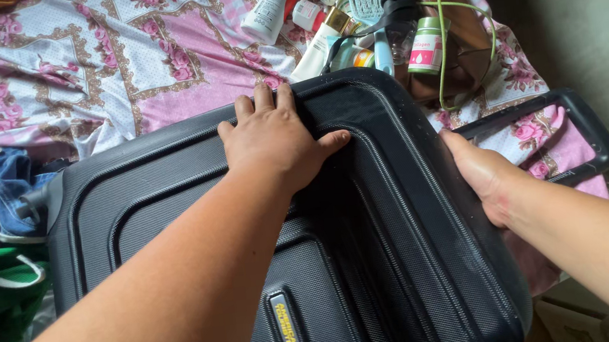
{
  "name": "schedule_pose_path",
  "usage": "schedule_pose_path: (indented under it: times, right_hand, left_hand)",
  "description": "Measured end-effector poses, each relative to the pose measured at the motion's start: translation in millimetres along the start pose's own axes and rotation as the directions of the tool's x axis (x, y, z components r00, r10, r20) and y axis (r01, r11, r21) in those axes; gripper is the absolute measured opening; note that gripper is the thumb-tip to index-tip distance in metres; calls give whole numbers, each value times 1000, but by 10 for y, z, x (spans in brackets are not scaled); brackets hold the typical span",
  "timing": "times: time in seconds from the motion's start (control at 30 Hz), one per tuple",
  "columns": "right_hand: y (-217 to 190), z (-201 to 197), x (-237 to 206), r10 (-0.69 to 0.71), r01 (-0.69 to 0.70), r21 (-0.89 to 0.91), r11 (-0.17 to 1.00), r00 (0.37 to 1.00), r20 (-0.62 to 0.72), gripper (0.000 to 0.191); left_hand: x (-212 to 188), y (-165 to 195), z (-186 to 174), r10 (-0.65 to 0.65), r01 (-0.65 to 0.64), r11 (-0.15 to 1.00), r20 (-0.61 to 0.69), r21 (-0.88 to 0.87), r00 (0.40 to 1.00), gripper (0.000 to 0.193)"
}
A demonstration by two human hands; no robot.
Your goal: The person lifts folded clothing items out of an open suitcase on a bed and stacks them on the bed beside it. After emptying the main compartment, they fold the interior flap, close the lid, press the shell shut, and zip the suitcase closed.
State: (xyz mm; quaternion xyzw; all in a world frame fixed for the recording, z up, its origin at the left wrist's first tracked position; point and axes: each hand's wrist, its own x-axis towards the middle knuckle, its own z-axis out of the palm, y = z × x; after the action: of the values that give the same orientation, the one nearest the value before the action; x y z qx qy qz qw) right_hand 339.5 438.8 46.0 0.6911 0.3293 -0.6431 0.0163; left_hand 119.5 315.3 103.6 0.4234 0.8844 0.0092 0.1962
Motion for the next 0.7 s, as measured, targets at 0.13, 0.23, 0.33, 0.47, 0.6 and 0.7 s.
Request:
schedule_pose_path:
  times: [0.13,0.23,0.33,0.47,0.6,0.7]
  right_hand:
    - [-7,-52,85,-60,58,-67,996,998,-31,62]
    - [34,-141,188,-224,152,-407,900,965,-134,59]
    - [-17,-262,327,-188,160,-405,900,982,-31,49]
    - [-139,-286,559,-567,468,-706,532,816,114,38]
    - [-472,-218,739,-674,718,-664,207,597,435,54]
    - [-701,-124,852,-615,783,-615,99,533,580,57]
  left_hand:
    - [2,52,-11,-23,23,1000,49,7,999,118]
    - [-15,57,-27,-27,25,999,82,20,996,120]
    - [-13,51,-46,-27,24,999,91,28,995,122]
    - [51,46,-49,-13,7,999,129,47,992,131]
    - [98,52,39,-4,8,999,120,-33,993,146]
    - [111,6,120,33,-22,994,96,-110,995,148]
